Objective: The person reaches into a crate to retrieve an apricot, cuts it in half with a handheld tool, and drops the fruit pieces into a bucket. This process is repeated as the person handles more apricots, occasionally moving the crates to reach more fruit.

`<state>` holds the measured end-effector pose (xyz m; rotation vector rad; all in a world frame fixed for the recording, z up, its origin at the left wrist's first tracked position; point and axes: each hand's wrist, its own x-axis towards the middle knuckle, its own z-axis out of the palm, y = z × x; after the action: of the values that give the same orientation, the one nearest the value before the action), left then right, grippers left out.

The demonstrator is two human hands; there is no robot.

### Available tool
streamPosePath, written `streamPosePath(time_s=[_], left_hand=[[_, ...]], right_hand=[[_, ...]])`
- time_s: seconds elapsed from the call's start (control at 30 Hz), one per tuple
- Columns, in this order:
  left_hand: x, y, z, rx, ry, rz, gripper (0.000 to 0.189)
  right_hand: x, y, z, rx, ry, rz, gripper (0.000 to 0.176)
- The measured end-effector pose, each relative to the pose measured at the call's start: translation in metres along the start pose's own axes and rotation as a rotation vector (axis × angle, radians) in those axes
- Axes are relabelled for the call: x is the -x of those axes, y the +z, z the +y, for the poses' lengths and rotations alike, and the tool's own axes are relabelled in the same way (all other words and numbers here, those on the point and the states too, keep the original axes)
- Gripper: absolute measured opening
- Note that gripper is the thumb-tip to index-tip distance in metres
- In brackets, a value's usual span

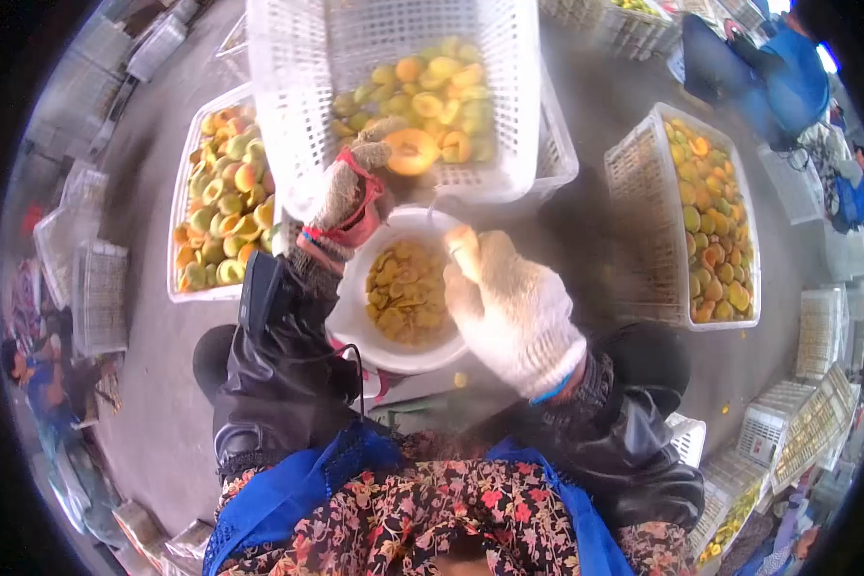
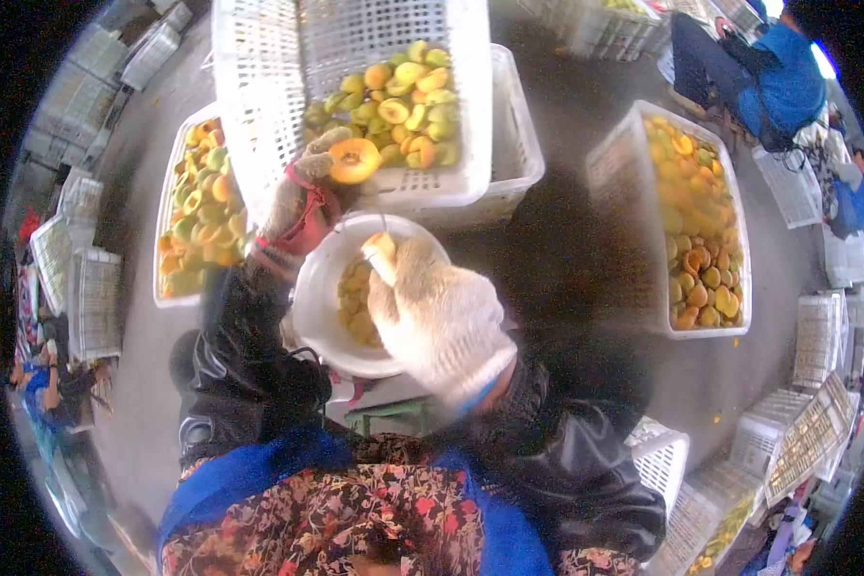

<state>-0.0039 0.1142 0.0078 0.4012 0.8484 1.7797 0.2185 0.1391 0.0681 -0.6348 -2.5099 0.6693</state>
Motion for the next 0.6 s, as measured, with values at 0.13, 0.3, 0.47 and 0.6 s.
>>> streamPosePath(time_s=[0.13,0.3,0.47,0.6], left_hand=[[0.050,-0.031,-0.008,-0.384,0.218,0.156,0.039],[0.110,-0.047,-0.016,-0.244,0.245,0.161,0.038],[0.134,-0.028,0.000,-1.528,0.694,0.124,0.040],[0.128,-0.026,-0.009,-1.295,0.666,0.182,0.043]], right_hand=[[0.003,0.028,-0.004,0.062,0.071,-0.103,0.040],[0.011,0.050,-0.015,-0.016,-0.038,-0.085,0.045],[0.010,0.063,-0.023,0.048,-0.164,-0.067,0.053],[0.011,0.062,-0.027,0.121,-0.168,-0.146,0.054]])
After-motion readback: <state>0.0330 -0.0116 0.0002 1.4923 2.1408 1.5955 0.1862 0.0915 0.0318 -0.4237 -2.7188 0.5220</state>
